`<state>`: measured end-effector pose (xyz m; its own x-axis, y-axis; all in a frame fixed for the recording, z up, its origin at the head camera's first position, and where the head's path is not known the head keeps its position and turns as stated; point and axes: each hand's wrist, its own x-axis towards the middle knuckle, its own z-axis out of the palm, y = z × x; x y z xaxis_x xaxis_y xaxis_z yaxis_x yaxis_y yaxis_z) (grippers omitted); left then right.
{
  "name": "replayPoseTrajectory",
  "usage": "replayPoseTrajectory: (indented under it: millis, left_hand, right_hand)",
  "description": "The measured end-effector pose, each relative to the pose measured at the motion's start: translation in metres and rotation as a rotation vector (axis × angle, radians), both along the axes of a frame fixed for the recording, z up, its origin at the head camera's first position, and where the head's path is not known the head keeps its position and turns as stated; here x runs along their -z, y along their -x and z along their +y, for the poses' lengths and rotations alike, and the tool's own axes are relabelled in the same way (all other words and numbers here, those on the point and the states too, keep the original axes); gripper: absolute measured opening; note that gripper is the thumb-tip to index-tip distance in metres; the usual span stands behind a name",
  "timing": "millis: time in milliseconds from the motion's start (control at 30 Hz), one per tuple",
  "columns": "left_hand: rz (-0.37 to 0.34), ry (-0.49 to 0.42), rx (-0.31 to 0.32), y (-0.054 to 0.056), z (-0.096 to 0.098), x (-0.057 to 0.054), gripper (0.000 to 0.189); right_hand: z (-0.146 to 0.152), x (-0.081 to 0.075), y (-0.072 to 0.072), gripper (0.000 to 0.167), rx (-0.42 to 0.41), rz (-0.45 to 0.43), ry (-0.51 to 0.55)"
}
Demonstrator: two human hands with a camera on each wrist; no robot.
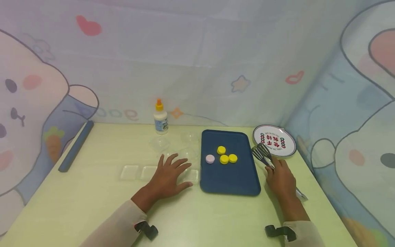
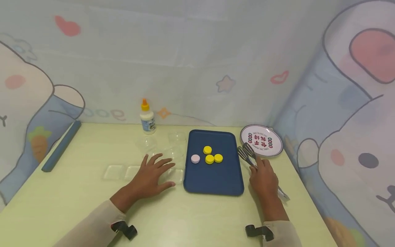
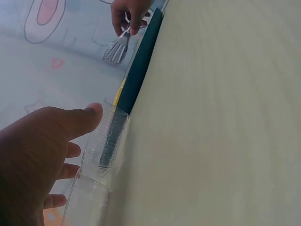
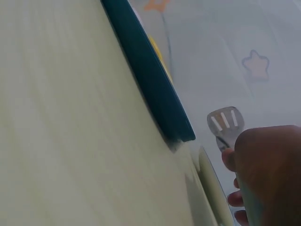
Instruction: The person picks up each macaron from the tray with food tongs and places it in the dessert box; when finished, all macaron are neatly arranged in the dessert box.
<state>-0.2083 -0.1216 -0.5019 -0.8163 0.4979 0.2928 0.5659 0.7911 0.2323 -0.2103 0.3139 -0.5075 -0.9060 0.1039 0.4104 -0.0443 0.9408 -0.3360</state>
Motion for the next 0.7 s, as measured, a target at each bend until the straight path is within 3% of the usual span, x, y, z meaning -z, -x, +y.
replayPoseTrajectory:
  millis: [200,467,700]
  left_hand:
    - [-0.018,0.001,-0.009,-0.001,-0.002,-0.002,0.067]
    - [0.004,-0.019,0.000,-0.002,-0.003,-0.004,0.065]
    - [-0.003,-0.024,0.009,-0.001,-0.004,0.002,0.065]
  right_hand:
    - [-0.013,-0.001,0.001,0.051,-0.097,0.073,0.008]
    - [-0.028,-0.006,0.001,0.054,-0.144,-0.007,-0.048]
    - [-0.040,-0.009,-0.002,0.054,-0.165,-0.058,-0.125]
